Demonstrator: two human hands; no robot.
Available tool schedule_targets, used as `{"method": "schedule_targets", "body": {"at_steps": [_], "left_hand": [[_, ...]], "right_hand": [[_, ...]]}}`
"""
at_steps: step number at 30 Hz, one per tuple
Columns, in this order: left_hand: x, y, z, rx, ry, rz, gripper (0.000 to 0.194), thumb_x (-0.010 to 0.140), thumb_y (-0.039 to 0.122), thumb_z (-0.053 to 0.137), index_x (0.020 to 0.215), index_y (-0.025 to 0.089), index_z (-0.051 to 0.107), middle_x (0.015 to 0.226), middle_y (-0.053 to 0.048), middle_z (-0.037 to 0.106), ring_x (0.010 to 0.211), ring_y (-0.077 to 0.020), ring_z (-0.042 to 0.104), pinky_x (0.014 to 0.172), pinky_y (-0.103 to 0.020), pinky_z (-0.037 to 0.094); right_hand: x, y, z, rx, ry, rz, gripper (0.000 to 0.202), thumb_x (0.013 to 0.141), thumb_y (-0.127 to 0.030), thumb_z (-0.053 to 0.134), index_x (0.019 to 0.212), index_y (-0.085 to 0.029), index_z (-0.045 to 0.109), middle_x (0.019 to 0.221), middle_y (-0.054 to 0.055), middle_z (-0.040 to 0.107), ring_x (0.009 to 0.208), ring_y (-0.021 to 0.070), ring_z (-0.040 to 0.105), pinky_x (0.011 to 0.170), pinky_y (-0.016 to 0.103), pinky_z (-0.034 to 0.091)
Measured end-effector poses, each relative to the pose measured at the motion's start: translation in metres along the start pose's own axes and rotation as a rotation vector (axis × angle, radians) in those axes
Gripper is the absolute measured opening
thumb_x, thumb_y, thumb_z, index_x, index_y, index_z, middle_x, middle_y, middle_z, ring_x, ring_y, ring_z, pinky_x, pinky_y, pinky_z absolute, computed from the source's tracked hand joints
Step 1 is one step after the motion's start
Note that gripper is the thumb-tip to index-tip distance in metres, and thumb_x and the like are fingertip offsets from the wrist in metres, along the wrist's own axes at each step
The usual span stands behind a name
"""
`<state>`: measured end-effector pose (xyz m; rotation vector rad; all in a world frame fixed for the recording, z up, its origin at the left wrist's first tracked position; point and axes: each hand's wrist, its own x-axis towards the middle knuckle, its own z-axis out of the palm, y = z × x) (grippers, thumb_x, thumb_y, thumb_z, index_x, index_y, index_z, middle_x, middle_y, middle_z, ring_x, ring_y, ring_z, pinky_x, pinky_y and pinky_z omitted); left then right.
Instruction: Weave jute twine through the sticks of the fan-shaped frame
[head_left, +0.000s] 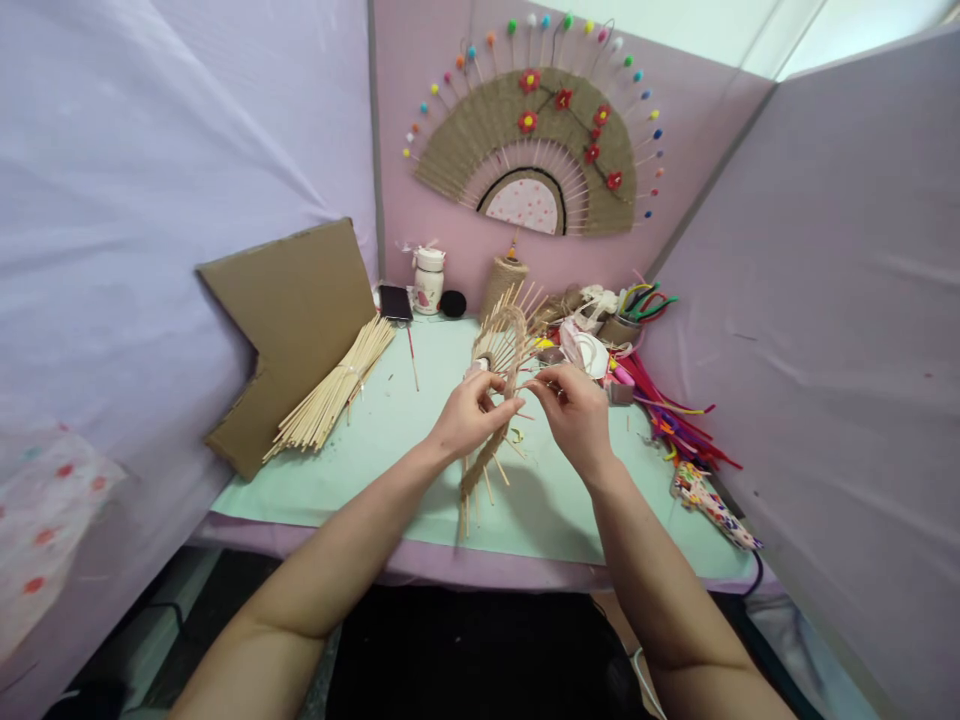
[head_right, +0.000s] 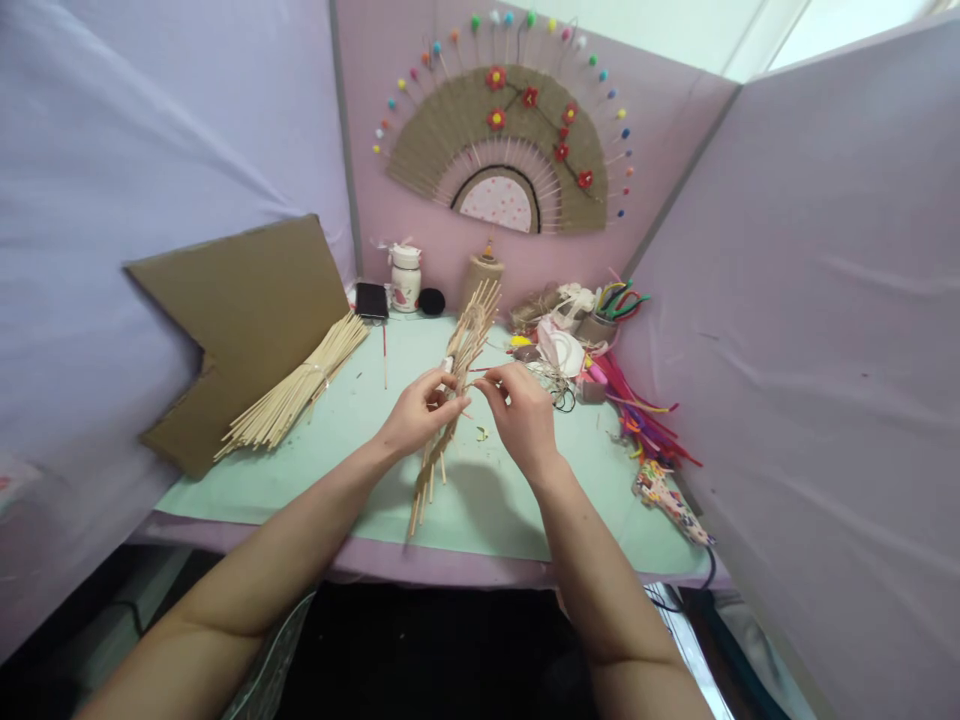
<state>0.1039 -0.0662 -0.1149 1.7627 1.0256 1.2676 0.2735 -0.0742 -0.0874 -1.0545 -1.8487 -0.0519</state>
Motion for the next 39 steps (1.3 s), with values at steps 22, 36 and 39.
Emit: {"method": "schedule_targets", "body": {"at_steps": [22,36,39], "left_hand": [[-0.004,0.008,0.009,0.225,0.079,0.084,0.025,0.08,0.039,0.062,0.075,0.02,0.048,0.078,0.003,0.053,0.058,-0.0098,0.049,0.063,-0.028,0.042],[-0.006,0.01,0.004,0.211,0.132,0.076,0.023,0.08,0.038,0.061,0.075,0.02,0.048,0.075,0.002,0.053,0.057,-0.0102,0.048,0.061,-0.027,0.042],[-0.006,0.009,0.004,0.197,0.158,0.069,0.023,0.08,0.039,0.062,0.075,0.02,0.049,0.075,0.002,0.054,0.057,-0.0101,0.048,0.062,-0.027,0.042]], "right_hand": [[0.069,-0.032,-0.065,-0.03,-0.311,-0.024,0.01,0.081,-0.029,0.066,0.083,-0.02,0.062,0.068,0.0,0.063,0.06,0.0137,0.055,0.058,0.027,0.042],[0.035,0.019,-0.022,0.567,-0.248,0.592,0.032,0.065,-0.033,0.075,0.082,-0.021,0.051,0.061,-0.008,0.051,0.051,0.0077,0.042,0.047,0.022,0.03],[0.025,0.033,-0.01,0.77,-0.367,0.657,0.037,0.059,-0.037,0.081,0.083,-0.019,0.059,0.065,-0.006,0.053,0.054,0.0073,0.043,0.051,0.022,0.033]]}}
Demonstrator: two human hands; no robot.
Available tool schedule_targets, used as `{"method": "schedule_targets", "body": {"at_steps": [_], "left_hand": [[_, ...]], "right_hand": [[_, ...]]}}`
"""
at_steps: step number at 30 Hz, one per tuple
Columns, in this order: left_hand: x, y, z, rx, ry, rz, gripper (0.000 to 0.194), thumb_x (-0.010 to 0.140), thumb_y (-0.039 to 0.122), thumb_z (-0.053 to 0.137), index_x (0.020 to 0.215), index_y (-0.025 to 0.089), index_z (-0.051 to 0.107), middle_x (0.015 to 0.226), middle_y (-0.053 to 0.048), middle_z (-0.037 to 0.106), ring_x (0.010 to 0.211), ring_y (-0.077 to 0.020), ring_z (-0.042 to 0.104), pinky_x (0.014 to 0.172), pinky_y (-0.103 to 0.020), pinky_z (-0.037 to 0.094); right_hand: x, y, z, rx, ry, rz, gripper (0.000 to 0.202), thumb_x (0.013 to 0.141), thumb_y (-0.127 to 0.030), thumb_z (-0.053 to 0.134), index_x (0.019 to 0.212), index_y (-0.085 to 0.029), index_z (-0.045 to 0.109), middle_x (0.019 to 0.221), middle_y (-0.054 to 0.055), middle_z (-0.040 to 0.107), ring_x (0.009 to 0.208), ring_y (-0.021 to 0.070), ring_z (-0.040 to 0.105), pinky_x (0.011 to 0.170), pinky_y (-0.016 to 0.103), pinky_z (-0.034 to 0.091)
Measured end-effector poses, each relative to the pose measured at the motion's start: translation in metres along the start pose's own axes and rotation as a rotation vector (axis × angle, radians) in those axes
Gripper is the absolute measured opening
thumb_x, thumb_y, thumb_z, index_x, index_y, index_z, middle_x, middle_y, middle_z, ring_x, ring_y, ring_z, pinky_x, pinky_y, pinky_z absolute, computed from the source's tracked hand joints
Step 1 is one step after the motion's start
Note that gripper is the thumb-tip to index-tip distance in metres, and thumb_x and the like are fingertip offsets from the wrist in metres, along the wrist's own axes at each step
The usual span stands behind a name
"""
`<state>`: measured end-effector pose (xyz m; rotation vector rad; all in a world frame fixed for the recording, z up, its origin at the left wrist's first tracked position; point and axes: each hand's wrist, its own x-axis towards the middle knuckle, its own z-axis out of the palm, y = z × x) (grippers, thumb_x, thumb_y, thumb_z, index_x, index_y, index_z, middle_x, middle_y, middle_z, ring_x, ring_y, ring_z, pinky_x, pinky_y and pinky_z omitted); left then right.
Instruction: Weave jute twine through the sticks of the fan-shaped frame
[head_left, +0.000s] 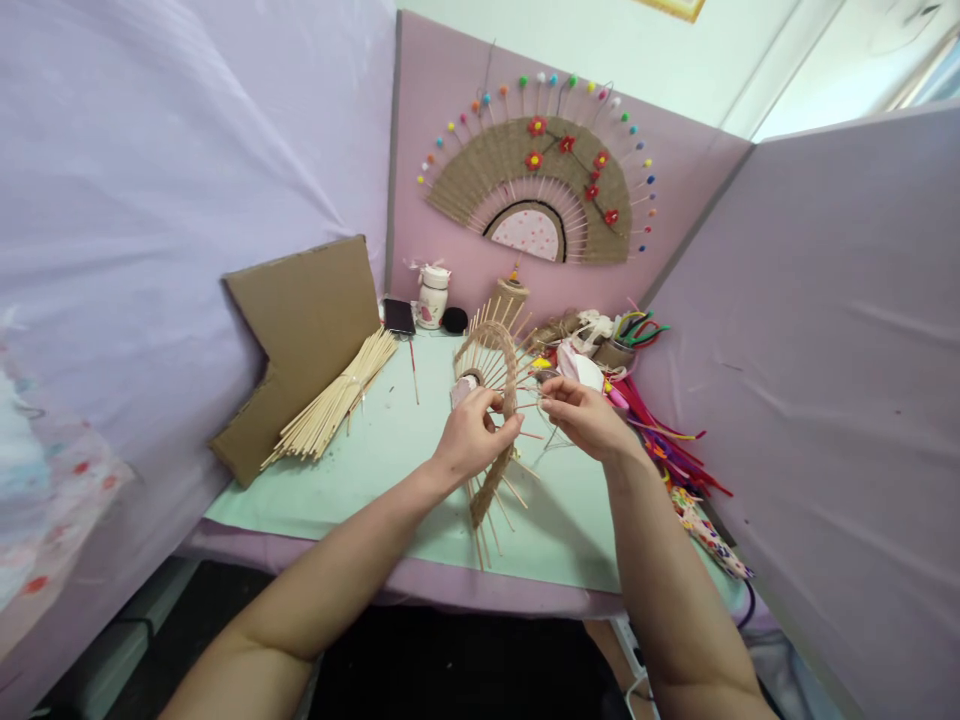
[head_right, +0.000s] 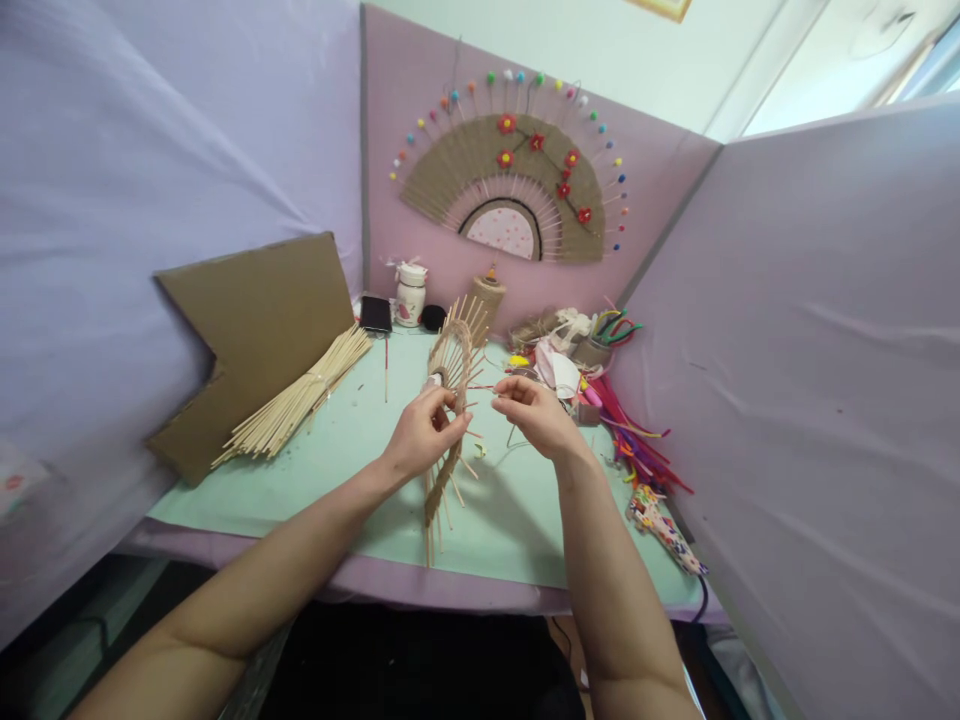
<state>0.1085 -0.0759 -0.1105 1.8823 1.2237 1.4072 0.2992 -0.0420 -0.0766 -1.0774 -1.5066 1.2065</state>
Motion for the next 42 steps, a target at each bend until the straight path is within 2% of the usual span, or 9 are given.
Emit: {"method": "schedule_targets", "body": {"at_steps": [2,5,9,16,23,28,35,38,42], "left_hand": [[0.0,-0.001,0.001,-0.004,-0.004,0.0,0.023,0.08,0.039,0.062,0.076,0.019,0.051,0.077,0.002,0.055,0.057,-0.0096,0.048,0.062,-0.026,0.042],[-0.002,-0.002,0.005,-0.001,-0.02,0.028,0.021,0.082,0.038,0.061,0.079,0.019,0.053,0.08,0.001,0.057,0.056,-0.0092,0.049,0.062,-0.026,0.043],[-0.005,-0.006,0.01,-0.006,-0.025,0.081,0.018,0.086,0.036,0.056,0.089,0.018,0.057,0.09,-0.002,0.06,0.058,-0.0093,0.05,0.063,-0.026,0.045],[-0.007,-0.012,0.011,0.004,0.012,0.21,0.021,0.092,0.035,0.052,0.094,0.016,0.06,0.095,-0.005,0.06,0.063,-0.0094,0.055,0.062,-0.024,0.048],[0.008,-0.018,-0.005,0.106,0.226,0.166,0.024,0.088,0.033,0.06,0.105,0.016,0.059,0.099,-0.005,0.06,0.064,-0.0096,0.055,0.066,-0.025,0.049],[0.026,-0.006,-0.015,-0.059,0.178,0.095,0.018,0.089,0.032,0.058,0.099,0.017,0.06,0.098,-0.004,0.062,0.059,-0.0065,0.055,0.059,-0.021,0.047],[0.022,0.004,-0.01,-0.328,0.085,-0.193,0.031,0.086,0.039,0.063,0.104,0.019,0.047,0.102,-0.003,0.062,0.045,-0.0044,0.057,0.04,-0.018,0.043],[0.019,0.004,-0.007,-0.39,0.023,-0.223,0.041,0.084,0.038,0.064,0.115,0.021,0.043,0.104,-0.003,0.062,0.043,-0.0048,0.058,0.037,-0.018,0.042],[0.019,0.006,-0.006,-0.455,0.017,-0.214,0.043,0.082,0.036,0.066,0.113,0.023,0.039,0.095,0.001,0.061,0.042,-0.0051,0.058,0.038,-0.019,0.045]], "right_hand": [[0.005,0.012,0.005,0.105,0.008,0.017,0.036,0.058,-0.04,0.082,0.078,-0.019,0.061,0.065,-0.006,0.052,0.053,0.0063,0.041,0.05,0.021,0.033],[0.013,0.023,0.023,0.241,0.125,-0.011,0.034,0.058,-0.041,0.082,0.068,-0.02,0.058,0.061,-0.007,0.049,0.051,0.0055,0.038,0.049,0.02,0.032],[0.018,0.024,0.048,0.417,0.211,-0.064,0.032,0.062,-0.038,0.079,0.07,-0.022,0.052,0.065,-0.005,0.055,0.06,0.0097,0.052,0.055,0.023,0.043],[0.017,0.023,0.068,0.447,0.3,-0.149,0.031,0.07,-0.043,0.072,0.074,-0.023,0.049,0.068,-0.004,0.063,0.057,0.011,0.054,0.056,0.024,0.045],[0.021,0.023,0.067,0.436,0.183,-0.117,0.034,0.069,-0.046,0.074,0.073,-0.023,0.05,0.064,-0.005,0.061,0.05,0.0089,0.047,0.05,0.022,0.04],[0.015,0.012,0.061,0.432,0.103,-0.094,0.038,0.065,-0.046,0.08,0.072,-0.022,0.052,0.062,-0.006,0.059,0.049,0.0077,0.047,0.048,0.02,0.038],[0.004,0.011,0.052,0.363,0.051,-0.075,0.043,0.063,-0.052,0.08,0.071,-0.022,0.051,0.068,-0.002,0.062,0.054,0.0106,0.053,0.049,0.022,0.039],[0.004,0.014,0.049,0.324,0.047,-0.108,0.041,0.066,-0.052,0.078,0.071,-0.022,0.052,0.067,-0.003,0.06,0.053,0.01,0.05,0.049,0.023,0.038],[0.008,0.014,0.041,0.099,0.126,-0.263,0.029,0.075,-0.047,0.073,0.074,-0.021,0.059,0.07,-0.002,0.059,0.058,0.0106,0.05,0.055,0.024,0.041]]}}
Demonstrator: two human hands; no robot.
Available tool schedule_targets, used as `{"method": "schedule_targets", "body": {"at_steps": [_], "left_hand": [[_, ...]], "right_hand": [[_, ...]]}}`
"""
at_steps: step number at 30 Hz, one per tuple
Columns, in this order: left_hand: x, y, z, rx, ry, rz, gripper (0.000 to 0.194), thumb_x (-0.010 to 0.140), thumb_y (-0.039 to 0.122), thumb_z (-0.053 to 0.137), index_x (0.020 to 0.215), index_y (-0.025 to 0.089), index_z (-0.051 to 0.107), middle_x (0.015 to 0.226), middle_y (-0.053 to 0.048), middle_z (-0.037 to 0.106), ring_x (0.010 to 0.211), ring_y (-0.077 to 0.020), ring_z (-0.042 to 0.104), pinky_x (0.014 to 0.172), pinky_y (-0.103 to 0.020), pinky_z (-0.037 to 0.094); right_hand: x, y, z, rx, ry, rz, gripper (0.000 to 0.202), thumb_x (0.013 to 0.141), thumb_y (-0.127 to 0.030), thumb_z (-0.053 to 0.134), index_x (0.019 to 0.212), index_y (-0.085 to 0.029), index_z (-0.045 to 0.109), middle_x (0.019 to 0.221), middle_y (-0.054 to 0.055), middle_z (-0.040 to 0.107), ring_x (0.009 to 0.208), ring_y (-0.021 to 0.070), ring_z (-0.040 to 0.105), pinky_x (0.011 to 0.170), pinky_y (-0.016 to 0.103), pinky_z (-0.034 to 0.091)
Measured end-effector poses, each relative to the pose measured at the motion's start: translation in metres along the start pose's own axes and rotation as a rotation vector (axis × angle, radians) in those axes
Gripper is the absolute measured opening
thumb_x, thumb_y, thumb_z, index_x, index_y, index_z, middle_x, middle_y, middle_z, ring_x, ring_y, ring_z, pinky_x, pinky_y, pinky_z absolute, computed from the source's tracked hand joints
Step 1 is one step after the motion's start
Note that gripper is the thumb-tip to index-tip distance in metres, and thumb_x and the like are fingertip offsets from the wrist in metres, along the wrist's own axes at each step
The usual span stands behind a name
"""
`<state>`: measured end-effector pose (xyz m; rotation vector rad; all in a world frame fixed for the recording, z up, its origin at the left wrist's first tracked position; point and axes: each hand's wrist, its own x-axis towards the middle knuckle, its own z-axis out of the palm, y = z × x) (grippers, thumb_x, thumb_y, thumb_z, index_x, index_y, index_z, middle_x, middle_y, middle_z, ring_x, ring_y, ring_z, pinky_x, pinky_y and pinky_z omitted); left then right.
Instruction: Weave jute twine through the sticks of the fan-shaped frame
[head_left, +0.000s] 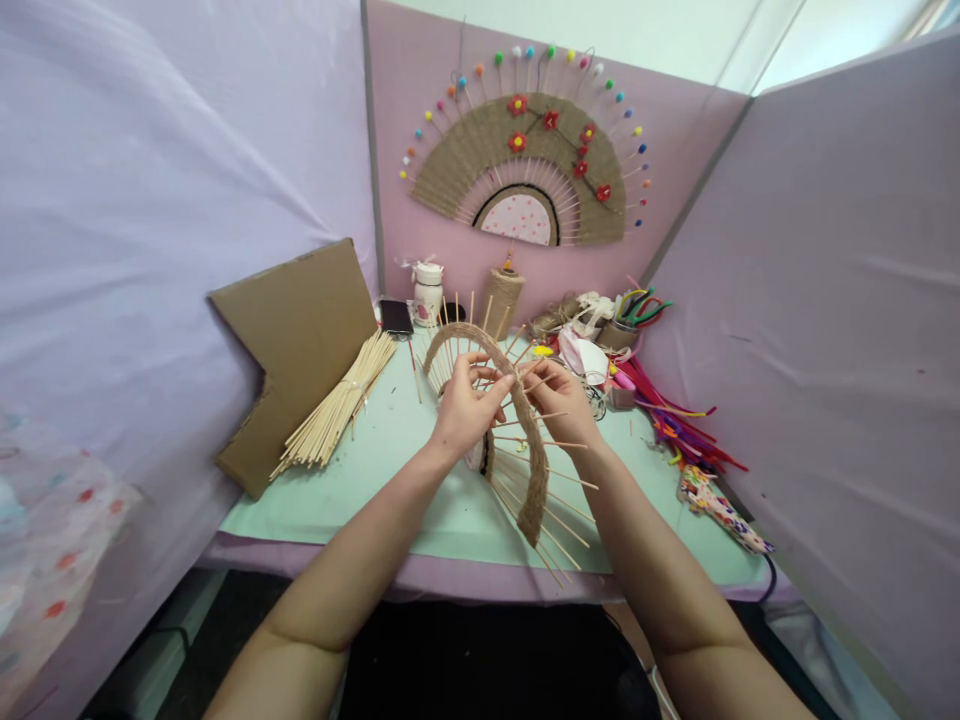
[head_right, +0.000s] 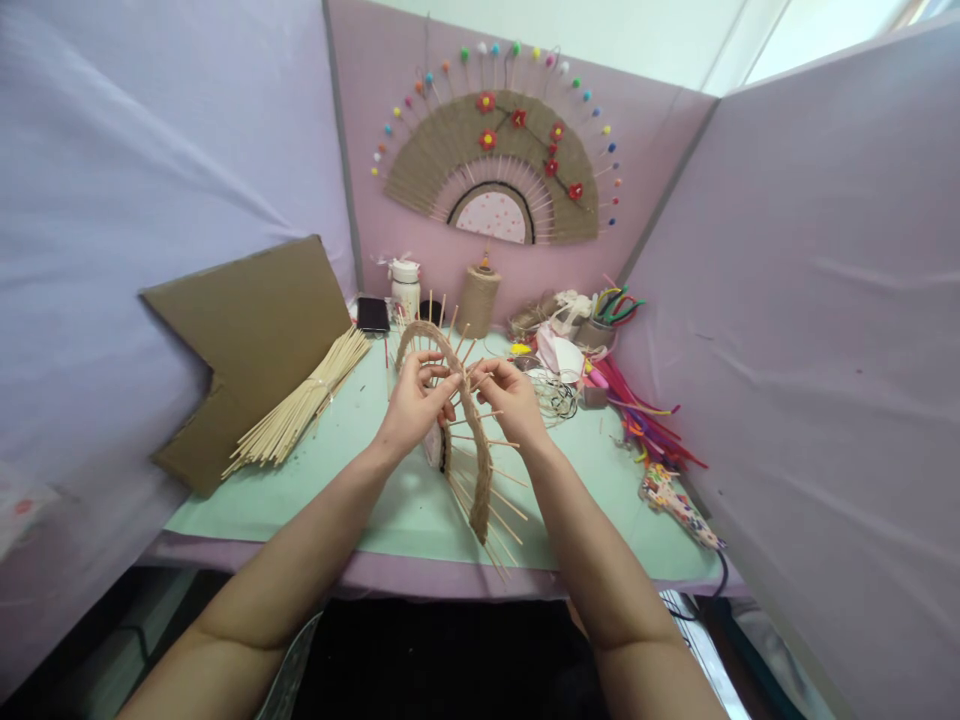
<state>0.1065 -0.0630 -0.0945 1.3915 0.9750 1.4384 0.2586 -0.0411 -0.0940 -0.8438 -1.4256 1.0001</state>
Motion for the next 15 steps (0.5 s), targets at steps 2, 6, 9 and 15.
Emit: {"method": "schedule_targets", "body": {"at_steps": [2,6,9,15], "left_hand": [[-0.001,0.002,0.0,0.002,0.013,0.009,0.044,0.082,0.035,0.066,0.113,0.024,0.037,0.091,0.003,0.059,0.043,-0.0054,0.058,0.039,-0.018,0.045],[-0.002,0.005,-0.003,0.054,-0.026,0.037,0.042,0.083,0.035,0.065,0.114,0.027,0.037,0.088,0.005,0.057,0.044,-0.0062,0.059,0.038,-0.017,0.044],[-0.001,0.004,-0.005,0.067,-0.069,0.05,0.039,0.084,0.034,0.064,0.113,0.027,0.039,0.084,0.006,0.055,0.043,-0.0055,0.057,0.038,-0.017,0.043],[0.0,0.002,-0.007,0.077,-0.089,0.069,0.039,0.084,0.036,0.064,0.113,0.027,0.04,0.083,0.006,0.054,0.045,-0.0049,0.056,0.041,-0.016,0.041]], "right_hand": [[0.002,-0.003,-0.005,-0.178,0.049,-0.124,0.023,0.078,-0.042,0.07,0.075,-0.021,0.061,0.07,-0.002,0.059,0.06,0.0113,0.05,0.058,0.025,0.042],[0.007,-0.019,-0.013,-0.521,0.086,-0.391,0.016,0.083,-0.033,0.067,0.074,-0.021,0.061,0.067,-0.001,0.059,0.059,0.0124,0.05,0.058,0.027,0.04],[0.01,-0.041,-0.018,-0.76,0.034,-0.612,0.016,0.085,-0.031,0.067,0.074,-0.021,0.062,0.067,0.0,0.059,0.06,0.0133,0.051,0.06,0.027,0.041],[0.018,-0.081,-0.028,-1.087,-0.18,-0.836,0.024,0.093,-0.037,0.057,0.077,-0.02,0.061,0.071,0.004,0.061,0.066,0.0152,0.055,0.062,0.027,0.04]]}}
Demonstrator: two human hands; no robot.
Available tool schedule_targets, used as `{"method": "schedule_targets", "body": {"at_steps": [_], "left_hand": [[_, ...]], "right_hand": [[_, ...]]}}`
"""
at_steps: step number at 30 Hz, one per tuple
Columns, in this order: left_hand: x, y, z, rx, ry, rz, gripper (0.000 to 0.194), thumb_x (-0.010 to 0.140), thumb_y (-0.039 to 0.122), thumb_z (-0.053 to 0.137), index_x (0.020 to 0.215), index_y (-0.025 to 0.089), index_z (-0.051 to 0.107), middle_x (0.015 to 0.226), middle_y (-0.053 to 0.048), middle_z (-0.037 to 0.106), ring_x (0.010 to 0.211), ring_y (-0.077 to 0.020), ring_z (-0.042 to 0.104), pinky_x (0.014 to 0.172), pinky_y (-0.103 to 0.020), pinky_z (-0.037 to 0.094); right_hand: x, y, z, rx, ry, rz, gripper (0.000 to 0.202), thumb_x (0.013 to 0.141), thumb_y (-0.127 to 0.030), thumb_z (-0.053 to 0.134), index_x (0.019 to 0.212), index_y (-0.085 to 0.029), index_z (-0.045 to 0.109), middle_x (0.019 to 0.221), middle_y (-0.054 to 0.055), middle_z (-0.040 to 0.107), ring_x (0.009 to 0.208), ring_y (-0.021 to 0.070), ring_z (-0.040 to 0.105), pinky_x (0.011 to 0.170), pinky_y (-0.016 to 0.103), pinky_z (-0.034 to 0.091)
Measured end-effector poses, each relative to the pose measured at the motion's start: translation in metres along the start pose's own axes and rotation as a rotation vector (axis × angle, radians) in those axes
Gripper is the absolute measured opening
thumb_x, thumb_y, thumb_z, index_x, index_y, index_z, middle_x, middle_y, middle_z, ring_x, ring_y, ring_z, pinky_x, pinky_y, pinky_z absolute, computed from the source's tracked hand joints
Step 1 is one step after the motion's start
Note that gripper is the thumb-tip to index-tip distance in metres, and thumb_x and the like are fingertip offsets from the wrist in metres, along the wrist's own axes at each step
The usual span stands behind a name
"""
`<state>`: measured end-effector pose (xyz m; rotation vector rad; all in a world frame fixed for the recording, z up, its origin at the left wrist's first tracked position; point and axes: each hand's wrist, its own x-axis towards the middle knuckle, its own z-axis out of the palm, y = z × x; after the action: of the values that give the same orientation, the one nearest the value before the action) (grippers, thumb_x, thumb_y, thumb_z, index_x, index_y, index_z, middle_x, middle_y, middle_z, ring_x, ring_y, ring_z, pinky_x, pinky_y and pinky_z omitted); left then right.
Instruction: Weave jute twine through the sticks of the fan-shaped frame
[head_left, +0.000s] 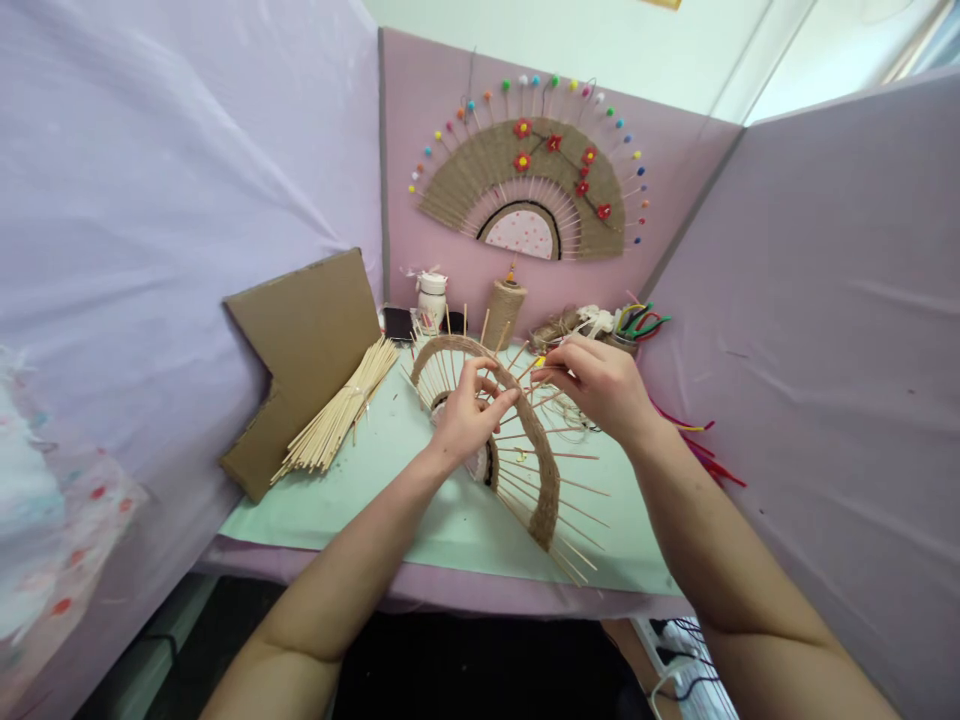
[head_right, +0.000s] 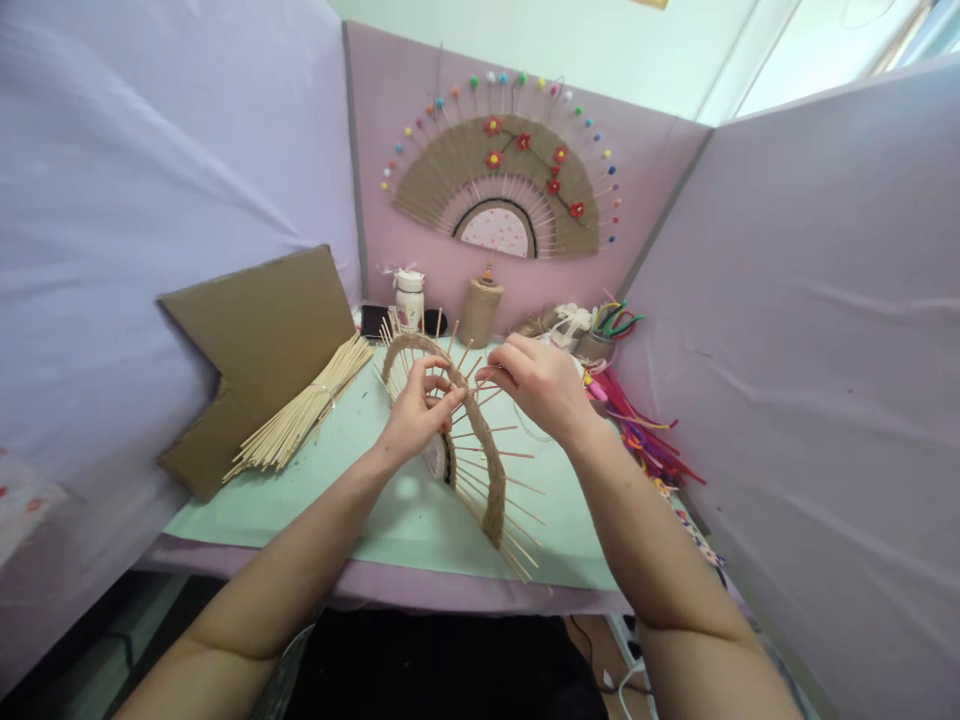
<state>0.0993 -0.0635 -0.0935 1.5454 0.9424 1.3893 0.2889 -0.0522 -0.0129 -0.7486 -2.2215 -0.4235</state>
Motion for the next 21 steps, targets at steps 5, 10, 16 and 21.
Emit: {"method": "schedule_targets", "body": {"at_steps": [5,10,16,21], "left_hand": [[-0.001,0.0,0.0,0.005,-0.021,0.001,0.039,0.084,0.036,0.064,0.114,0.027,0.041,0.082,0.006,0.054,0.046,-0.0047,0.055,0.043,-0.017,0.043],[0.0,-0.002,0.0,0.018,-0.018,0.001,0.039,0.084,0.038,0.065,0.114,0.027,0.042,0.083,0.005,0.055,0.046,-0.0049,0.055,0.044,-0.018,0.044],[0.0,-0.002,-0.001,0.032,-0.015,0.003,0.039,0.084,0.037,0.065,0.114,0.027,0.042,0.083,0.005,0.055,0.047,-0.0051,0.055,0.045,-0.018,0.044],[0.0,-0.002,-0.001,0.048,-0.026,0.007,0.039,0.084,0.037,0.064,0.113,0.027,0.042,0.083,0.005,0.055,0.048,-0.0054,0.056,0.046,-0.018,0.044]], "right_hand": [[0.014,0.001,-0.017,-0.026,-0.091,-0.042,0.031,0.091,-0.048,0.058,0.074,-0.022,0.061,0.07,0.003,0.059,0.066,0.0164,0.053,0.062,0.029,0.037],[0.029,-0.006,-0.026,0.036,-0.198,-0.056,0.025,0.093,-0.042,0.054,0.081,-0.024,0.065,0.076,0.005,0.062,0.07,0.0184,0.054,0.066,0.031,0.039],[0.038,0.004,-0.021,0.285,-0.196,0.112,0.018,0.087,-0.034,0.063,0.075,-0.022,0.068,0.073,0.002,0.065,0.068,0.0158,0.055,0.066,0.03,0.04],[0.028,0.021,0.001,0.572,-0.207,0.387,0.022,0.081,-0.039,0.067,0.075,-0.018,0.068,0.062,-0.001,0.059,0.055,0.0113,0.046,0.054,0.026,0.034]]}}
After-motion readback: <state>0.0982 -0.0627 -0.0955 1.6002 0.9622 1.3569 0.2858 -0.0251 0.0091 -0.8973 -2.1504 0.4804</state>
